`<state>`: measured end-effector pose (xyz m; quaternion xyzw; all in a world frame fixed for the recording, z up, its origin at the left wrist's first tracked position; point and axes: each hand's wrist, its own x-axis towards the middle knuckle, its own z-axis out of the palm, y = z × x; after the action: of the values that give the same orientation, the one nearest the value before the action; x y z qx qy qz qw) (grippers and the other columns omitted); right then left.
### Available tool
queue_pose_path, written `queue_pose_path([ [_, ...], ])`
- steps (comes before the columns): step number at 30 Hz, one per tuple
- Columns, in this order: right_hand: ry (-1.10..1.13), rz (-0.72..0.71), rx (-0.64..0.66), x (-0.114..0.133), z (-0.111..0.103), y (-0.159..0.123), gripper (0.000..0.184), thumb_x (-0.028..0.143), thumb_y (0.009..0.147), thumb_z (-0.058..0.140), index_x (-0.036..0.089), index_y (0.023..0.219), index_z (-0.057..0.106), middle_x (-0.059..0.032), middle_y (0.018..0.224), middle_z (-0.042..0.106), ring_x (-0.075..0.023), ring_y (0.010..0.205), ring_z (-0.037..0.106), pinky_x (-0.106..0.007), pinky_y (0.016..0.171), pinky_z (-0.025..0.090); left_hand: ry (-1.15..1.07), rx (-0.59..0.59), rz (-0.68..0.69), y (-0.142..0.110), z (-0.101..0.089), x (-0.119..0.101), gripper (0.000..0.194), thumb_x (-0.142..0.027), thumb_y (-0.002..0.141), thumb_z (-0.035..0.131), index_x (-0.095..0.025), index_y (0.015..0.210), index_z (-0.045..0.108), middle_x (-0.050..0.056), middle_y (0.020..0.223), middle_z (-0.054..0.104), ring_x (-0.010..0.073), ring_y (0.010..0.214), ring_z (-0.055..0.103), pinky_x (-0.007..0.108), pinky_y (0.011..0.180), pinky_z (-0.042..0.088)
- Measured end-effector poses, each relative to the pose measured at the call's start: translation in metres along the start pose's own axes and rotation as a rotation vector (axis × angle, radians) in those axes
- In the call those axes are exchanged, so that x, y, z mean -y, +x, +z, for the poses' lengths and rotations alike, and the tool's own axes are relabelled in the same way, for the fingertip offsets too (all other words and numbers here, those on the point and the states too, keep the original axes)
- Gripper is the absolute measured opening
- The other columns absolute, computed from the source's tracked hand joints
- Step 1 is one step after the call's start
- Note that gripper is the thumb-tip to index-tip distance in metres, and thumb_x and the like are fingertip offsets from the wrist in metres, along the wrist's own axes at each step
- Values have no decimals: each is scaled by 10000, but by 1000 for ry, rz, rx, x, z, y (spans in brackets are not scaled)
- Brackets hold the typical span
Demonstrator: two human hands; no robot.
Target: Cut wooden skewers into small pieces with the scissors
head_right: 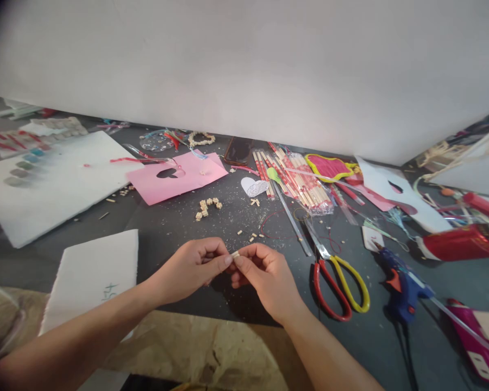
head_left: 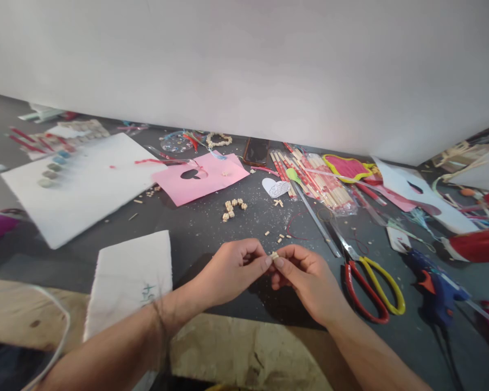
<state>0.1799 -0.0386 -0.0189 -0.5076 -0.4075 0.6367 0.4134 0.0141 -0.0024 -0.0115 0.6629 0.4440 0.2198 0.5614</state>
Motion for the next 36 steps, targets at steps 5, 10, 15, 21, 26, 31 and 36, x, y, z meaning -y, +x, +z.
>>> queue_pose_path([
  [5, 6, -7, 3, -1, 0, 0, 164, 329, 765, 637, 167, 790, 618, 22, 630, 601, -86, 563, 562, -231, 550, 489, 15, 1, 8, -1, 0, 0, 237, -342, 812, 453, -159, 704, 557, -32, 612, 538, 76, 545, 422, 173, 492, 318],
  [10, 3, -12, 1, 0, 0, 1, 158, 324, 769, 635, 168, 788, 617, 25, 627, 599, -84, 567, 561, -233, 560, 496, 35, -8, 14, -1, 1, 0, 242, -341, 818, 445, -159, 703, 556, -30, 617, 539, 79, 561, 416, 175, 502, 313],
  [15, -29, -22, -2, 1, 0, 0, 169, 328, 777, 626, 161, 799, 609, 23, 611, 598, -81, 550, 563, -219, 545, 489, 53, -7, 10, 0, 1, 1, 235, -339, 817, 449, -159, 706, 551, -34, 612, 527, 77, 556, 404, 175, 495, 301],
  [21, -38, -29, -6, 0, 0, 1, 176, 330, 773, 628, 158, 802, 609, 20, 636, 599, -83, 567, 567, -226, 553, 501, 62, -11, 16, 0, 1, 1, 234, -332, 816, 454, -157, 694, 550, -40, 599, 521, 72, 547, 395, 170, 488, 295],
  [26, -47, -26, -7, 0, 0, 0, 173, 328, 772, 628, 158, 796, 607, 20, 637, 600, -80, 558, 567, -217, 543, 493, 79, -20, 21, 0, 1, 3, 246, -344, 815, 456, -158, 690, 557, -38, 590, 524, 74, 540, 392, 174, 482, 288],
  [31, -30, -24, -3, -1, -1, -1, 171, 326, 771, 629, 158, 795, 604, 22, 631, 596, -80, 564, 563, -222, 555, 496, 69, -24, -24, 0, 2, -1, 237, -331, 797, 469, -144, 682, 560, -19, 589, 534, 78, 528, 392, 179, 475, 296],
  [36, -72, -12, -19, 3, 3, 0, 200, 348, 762, 626, 153, 784, 588, 18, 618, 590, -89, 552, 559, -229, 549, 492, 51, -24, -27, 0, 2, -3, 238, -329, 793, 472, -142, 676, 561, -11, 605, 556, 81, 538, 407, 179, 484, 307],
])
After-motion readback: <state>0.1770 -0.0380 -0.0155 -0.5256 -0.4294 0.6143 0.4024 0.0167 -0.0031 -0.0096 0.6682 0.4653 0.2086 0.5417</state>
